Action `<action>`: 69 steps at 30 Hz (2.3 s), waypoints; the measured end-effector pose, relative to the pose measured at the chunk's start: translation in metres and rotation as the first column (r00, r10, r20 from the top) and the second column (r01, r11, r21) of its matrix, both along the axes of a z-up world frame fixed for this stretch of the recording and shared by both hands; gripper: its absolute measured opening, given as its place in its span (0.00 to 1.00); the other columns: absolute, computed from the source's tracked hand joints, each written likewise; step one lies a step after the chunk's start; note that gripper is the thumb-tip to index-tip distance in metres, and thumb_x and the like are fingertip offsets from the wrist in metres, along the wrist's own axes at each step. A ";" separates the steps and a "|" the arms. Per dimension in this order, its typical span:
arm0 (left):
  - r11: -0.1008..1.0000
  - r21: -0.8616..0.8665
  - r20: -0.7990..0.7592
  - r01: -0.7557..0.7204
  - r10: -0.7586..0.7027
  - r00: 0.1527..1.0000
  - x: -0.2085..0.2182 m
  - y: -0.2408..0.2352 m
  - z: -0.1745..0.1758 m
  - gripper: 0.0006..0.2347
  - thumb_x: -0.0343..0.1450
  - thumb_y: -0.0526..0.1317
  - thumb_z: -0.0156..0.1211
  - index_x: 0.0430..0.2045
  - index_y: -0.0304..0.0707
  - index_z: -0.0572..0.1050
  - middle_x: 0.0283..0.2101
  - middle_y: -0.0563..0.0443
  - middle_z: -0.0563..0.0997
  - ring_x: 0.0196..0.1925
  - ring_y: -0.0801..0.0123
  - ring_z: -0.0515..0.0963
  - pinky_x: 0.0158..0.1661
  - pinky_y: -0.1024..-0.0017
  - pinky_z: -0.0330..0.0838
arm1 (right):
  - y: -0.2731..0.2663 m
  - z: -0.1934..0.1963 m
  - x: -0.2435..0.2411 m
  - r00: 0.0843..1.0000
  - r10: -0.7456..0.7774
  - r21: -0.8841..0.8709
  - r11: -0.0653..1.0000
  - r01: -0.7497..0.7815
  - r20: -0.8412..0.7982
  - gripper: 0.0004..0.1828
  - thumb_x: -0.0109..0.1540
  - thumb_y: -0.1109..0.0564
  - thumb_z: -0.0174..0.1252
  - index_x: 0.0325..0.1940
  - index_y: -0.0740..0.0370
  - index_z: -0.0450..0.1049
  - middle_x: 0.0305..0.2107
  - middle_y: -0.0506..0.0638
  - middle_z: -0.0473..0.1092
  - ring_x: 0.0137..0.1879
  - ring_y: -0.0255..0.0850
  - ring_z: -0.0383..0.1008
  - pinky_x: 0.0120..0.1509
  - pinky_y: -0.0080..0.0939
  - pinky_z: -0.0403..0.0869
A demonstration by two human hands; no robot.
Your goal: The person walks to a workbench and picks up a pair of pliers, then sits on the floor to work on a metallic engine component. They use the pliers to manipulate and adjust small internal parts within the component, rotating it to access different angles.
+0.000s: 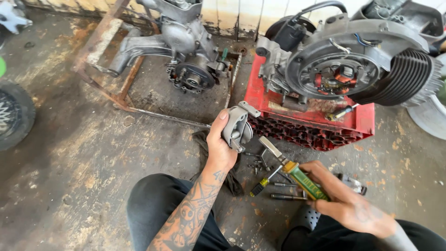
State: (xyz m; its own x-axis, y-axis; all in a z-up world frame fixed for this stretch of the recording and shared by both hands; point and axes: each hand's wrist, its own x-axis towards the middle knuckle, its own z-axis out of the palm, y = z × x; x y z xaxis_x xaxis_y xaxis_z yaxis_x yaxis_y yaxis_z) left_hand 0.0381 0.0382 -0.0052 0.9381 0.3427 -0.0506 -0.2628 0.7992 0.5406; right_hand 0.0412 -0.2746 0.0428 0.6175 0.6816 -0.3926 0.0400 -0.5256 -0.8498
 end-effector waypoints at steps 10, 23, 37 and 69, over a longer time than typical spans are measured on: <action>0.999 -0.009 0.049 -0.044 0.045 0.998 0.004 0.026 0.006 0.15 0.75 0.46 0.52 0.43 0.32 0.76 0.36 0.47 0.80 0.31 0.70 0.75 0.30 0.72 0.67 | 0.043 -0.052 0.029 0.975 0.142 -0.479 0.877 -0.045 0.170 0.20 0.57 0.48 0.63 0.53 0.47 0.73 0.46 0.44 0.78 0.45 0.38 0.82 0.51 0.41 0.82; 0.968 -0.198 -0.138 -0.154 0.128 0.982 -0.016 0.014 0.058 0.11 0.66 0.46 0.68 0.23 0.37 0.80 0.19 0.42 0.80 0.14 0.71 0.75 0.18 0.81 0.69 | 0.077 -0.060 0.005 0.790 -0.313 0.201 0.857 0.474 -0.528 0.32 0.50 0.67 0.67 0.56 0.73 0.64 0.44 0.69 0.61 0.50 0.69 0.70 0.47 0.67 0.81; 0.983 -0.182 -0.121 -0.025 0.003 0.993 -0.013 0.022 0.000 0.14 0.70 0.48 0.62 0.31 0.31 0.80 0.26 0.42 0.82 0.21 0.67 0.78 0.22 0.73 0.72 | 0.065 0.055 0.050 0.612 -0.401 0.424 0.898 0.117 0.682 0.31 0.54 0.64 0.57 0.63 0.73 0.68 0.31 0.60 0.67 0.32 0.50 0.71 0.36 0.50 0.70; 0.788 0.533 -0.080 0.307 -0.314 0.946 -0.052 -0.089 -0.008 0.19 0.70 0.40 0.54 0.54 0.28 0.70 0.46 0.44 0.78 0.43 0.68 0.74 0.45 0.73 0.70 | 0.027 0.124 -0.024 0.815 -0.555 0.932 0.181 0.314 -0.167 0.12 0.59 0.48 0.50 0.42 0.54 0.67 0.34 0.48 0.62 0.36 0.37 0.61 0.47 0.41 0.65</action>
